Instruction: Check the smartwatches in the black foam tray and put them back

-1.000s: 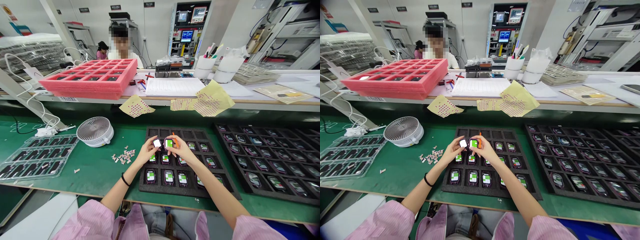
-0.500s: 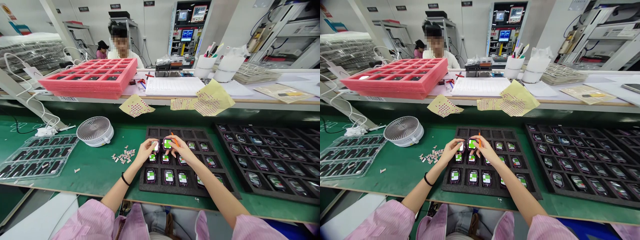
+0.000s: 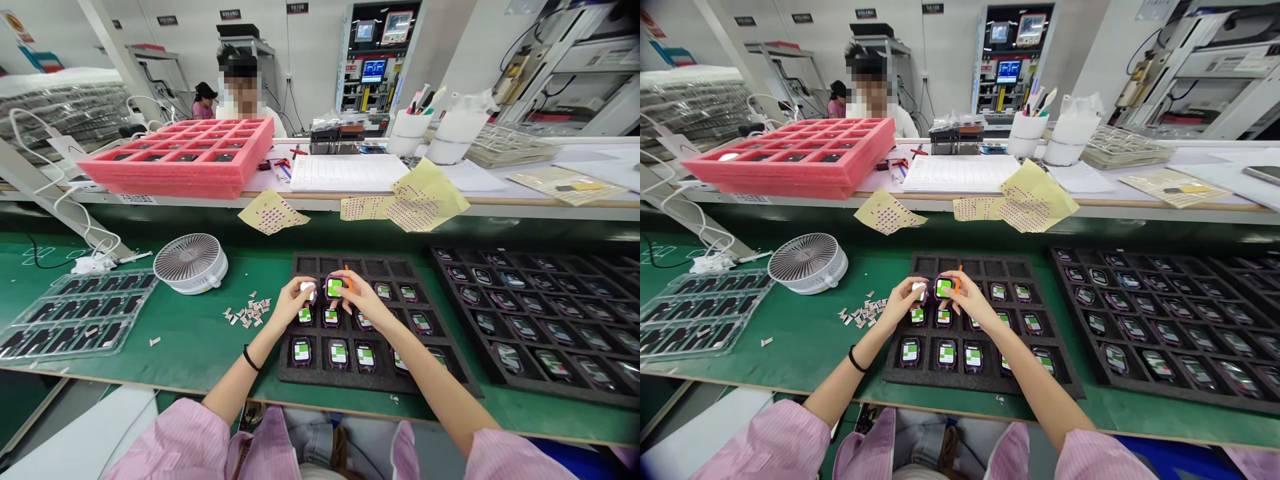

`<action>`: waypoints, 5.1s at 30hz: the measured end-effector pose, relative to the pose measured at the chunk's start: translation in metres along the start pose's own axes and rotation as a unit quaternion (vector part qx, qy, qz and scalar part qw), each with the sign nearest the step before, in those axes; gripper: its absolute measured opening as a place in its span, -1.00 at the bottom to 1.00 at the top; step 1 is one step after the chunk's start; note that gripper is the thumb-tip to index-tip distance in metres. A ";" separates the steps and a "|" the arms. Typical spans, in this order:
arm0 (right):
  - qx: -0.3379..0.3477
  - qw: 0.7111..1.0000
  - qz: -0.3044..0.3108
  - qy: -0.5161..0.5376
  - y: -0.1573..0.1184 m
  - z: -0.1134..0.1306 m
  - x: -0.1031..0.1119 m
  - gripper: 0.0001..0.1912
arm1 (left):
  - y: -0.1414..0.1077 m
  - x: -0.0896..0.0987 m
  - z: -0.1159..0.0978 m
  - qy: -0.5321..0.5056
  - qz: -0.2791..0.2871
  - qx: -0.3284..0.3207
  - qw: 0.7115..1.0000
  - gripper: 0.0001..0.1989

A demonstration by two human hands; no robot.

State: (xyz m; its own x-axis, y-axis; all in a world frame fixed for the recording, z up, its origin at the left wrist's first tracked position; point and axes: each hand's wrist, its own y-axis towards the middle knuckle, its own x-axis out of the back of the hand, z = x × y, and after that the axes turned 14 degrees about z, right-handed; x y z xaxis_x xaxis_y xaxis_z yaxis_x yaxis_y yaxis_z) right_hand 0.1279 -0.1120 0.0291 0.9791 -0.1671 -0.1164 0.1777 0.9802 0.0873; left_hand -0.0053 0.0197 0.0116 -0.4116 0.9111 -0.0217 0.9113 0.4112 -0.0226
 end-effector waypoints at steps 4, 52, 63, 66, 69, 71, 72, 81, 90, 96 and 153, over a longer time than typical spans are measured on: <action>-0.025 0.998 -0.057 -0.016 -0.001 0.004 0.001 -0.67 | -0.002 -0.001 -0.004 0.012 -0.006 0.025 1.000 -0.66; -0.010 1.000 -0.020 0.011 -0.001 -0.001 0.004 -0.62 | -0.003 -0.001 -0.007 0.035 -0.003 -0.019 0.999 -0.64; -0.009 1.000 -0.028 0.000 -0.001 -0.001 0.005 -0.61 | -0.001 0.001 -0.002 -0.011 0.043 -0.015 0.999 -0.55; -0.010 0.999 -0.035 0.002 -0.001 0.001 0.004 -0.60 | 0.000 0.001 0.001 0.005 0.050 -0.027 0.998 -0.52; -0.011 0.999 -0.041 0.008 -0.001 0.004 0.002 -0.61 | 0.000 0.000 0.003 0.016 0.059 -0.043 0.997 -0.48; -0.013 0.999 -0.040 0.011 -0.001 0.005 0.002 -0.61 | -0.001 0.000 0.004 0.026 0.065 -0.049 0.996 -0.45; -0.014 0.999 -0.040 0.014 -0.001 0.004 0.002 -0.61 | -0.001 -0.001 0.004 0.032 0.067 -0.049 0.996 -0.44; -0.019 0.998 -0.060 0.011 0.003 -0.009 0.007 -0.60 | -0.001 0.000 0.002 0.018 0.072 -0.040 0.996 -0.51; -0.038 0.997 -0.065 0.009 0.001 0.000 0.003 -0.66 | -0.002 -0.001 0.006 0.032 0.113 -0.072 0.990 -0.35; -0.049 0.997 -0.052 -0.033 0.005 -0.009 -0.001 -0.64 | -0.005 -0.006 -0.002 0.238 0.115 -0.151 0.952 -0.49; -0.020 0.993 -0.015 -0.115 0.004 -0.023 -0.015 -0.48 | -0.007 -0.013 0.003 0.534 -0.014 -0.286 0.796 -0.59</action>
State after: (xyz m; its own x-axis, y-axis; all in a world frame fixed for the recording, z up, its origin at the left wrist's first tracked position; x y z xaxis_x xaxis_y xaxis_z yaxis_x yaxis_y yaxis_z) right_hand 0.1114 -0.1034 0.0081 0.9709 -0.2117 0.1119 0.2076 0.9771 0.0476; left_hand -0.0066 0.0050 0.0088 -0.4659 0.2808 0.8391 0.8837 0.1006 0.4570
